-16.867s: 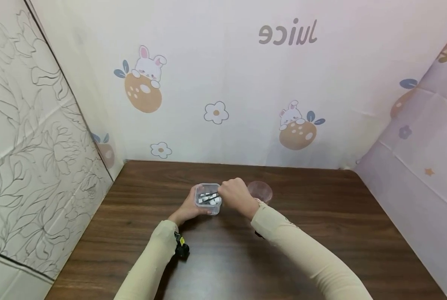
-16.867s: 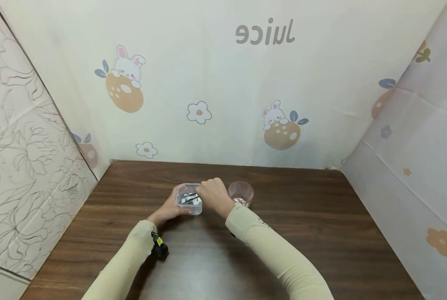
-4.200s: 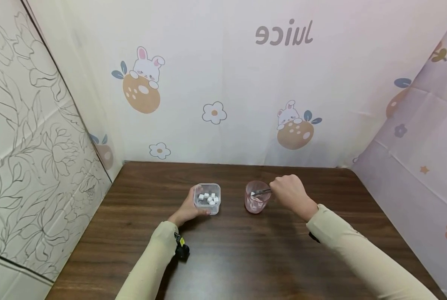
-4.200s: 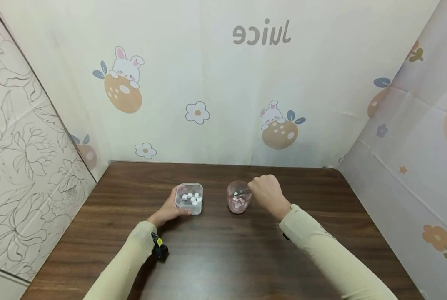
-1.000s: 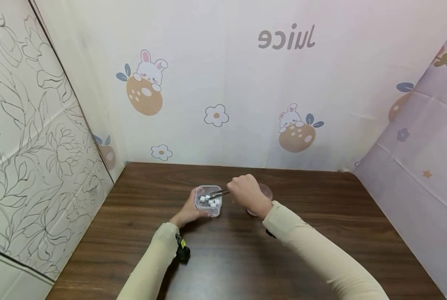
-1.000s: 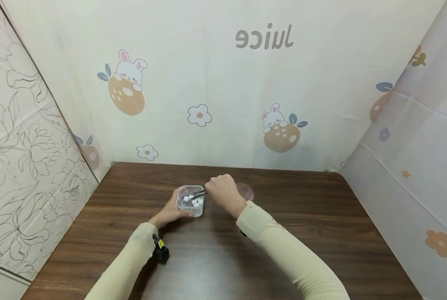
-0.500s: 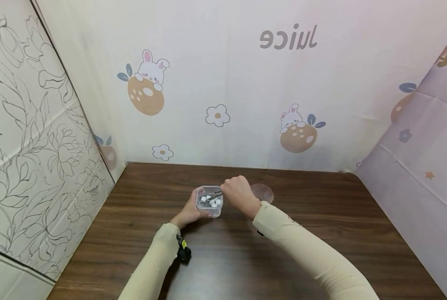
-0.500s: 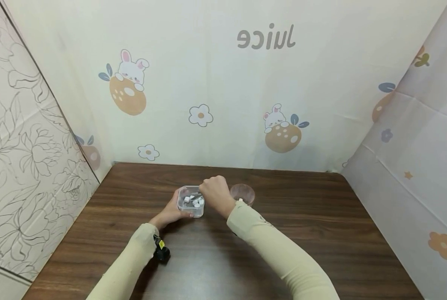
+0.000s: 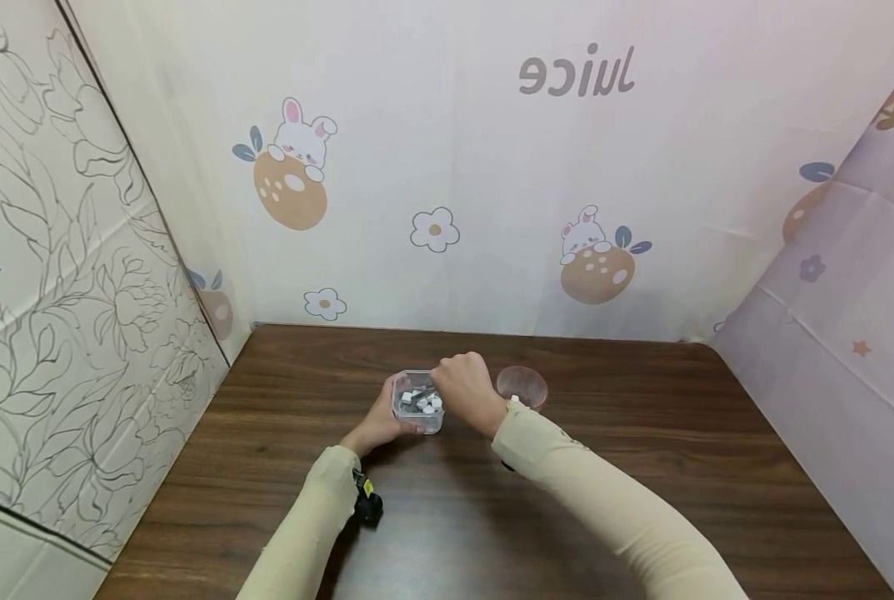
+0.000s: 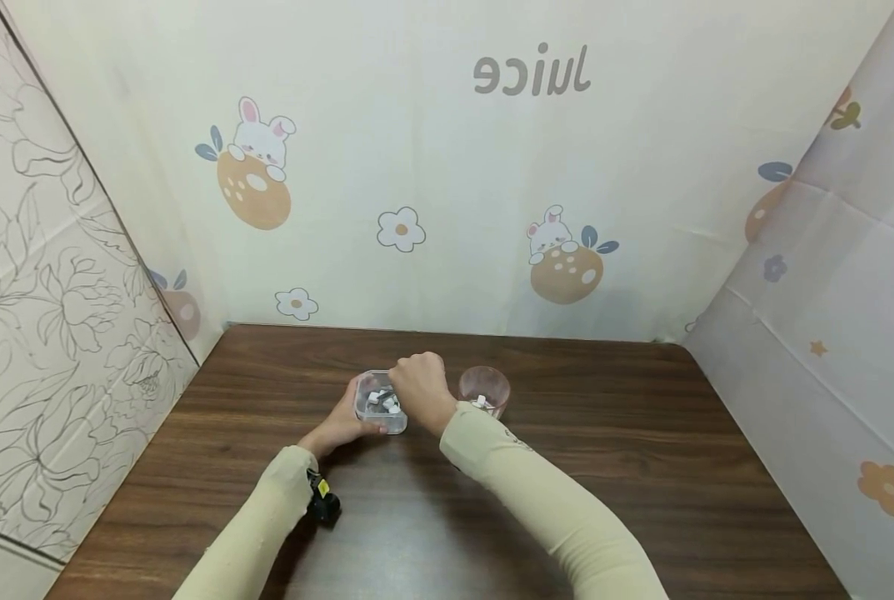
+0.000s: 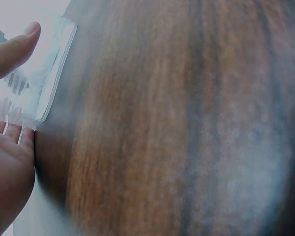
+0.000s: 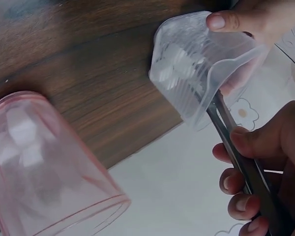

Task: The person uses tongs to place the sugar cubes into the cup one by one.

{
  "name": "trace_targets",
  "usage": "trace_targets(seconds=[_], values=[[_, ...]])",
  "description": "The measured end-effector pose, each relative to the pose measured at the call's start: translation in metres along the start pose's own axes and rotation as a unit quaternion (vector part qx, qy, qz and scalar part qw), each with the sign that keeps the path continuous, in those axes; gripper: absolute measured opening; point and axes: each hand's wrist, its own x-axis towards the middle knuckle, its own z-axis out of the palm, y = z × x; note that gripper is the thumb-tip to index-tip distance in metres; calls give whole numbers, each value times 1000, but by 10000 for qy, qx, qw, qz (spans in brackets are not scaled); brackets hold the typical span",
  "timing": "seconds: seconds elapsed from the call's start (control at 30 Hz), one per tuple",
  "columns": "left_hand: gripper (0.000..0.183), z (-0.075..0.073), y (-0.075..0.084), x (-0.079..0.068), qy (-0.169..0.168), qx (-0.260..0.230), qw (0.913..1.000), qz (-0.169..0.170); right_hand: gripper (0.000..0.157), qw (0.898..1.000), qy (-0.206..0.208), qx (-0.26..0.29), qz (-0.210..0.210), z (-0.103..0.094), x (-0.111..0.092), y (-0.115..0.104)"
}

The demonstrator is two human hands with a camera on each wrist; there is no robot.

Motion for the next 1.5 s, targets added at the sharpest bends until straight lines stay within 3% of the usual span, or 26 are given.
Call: trace_targets(seconds=[0.57, 0.83, 1.07, 1.13, 1.37, 1.5], values=[[107, -1, -3, 1, -47, -84, 10000, 0, 12, 9997, -227, 116, 59, -3, 4, -1], [105, 0, -3, 1, -10, -99, 9999, 26, 16, 9990, -438, 21, 51, -8, 7, -3], [104, 0, -1, 1, -38, -11, 10000, -31, 8, 9971, -734, 61, 184, -9, 13, -6], [104, 0, 2, 0, -92, -14, 9999, -42, 8, 9969, -756, 28, 199, -9, 15, -6], [99, -3, 35, -16, -266, 30, 9996, 20, 9, 9973, -706, -30, 187, -9, 15, -4], [101, -2, 24, -10, -158, 32, 9998, 66, 10, 9976, -682, -45, 146, -7, 14, -2]])
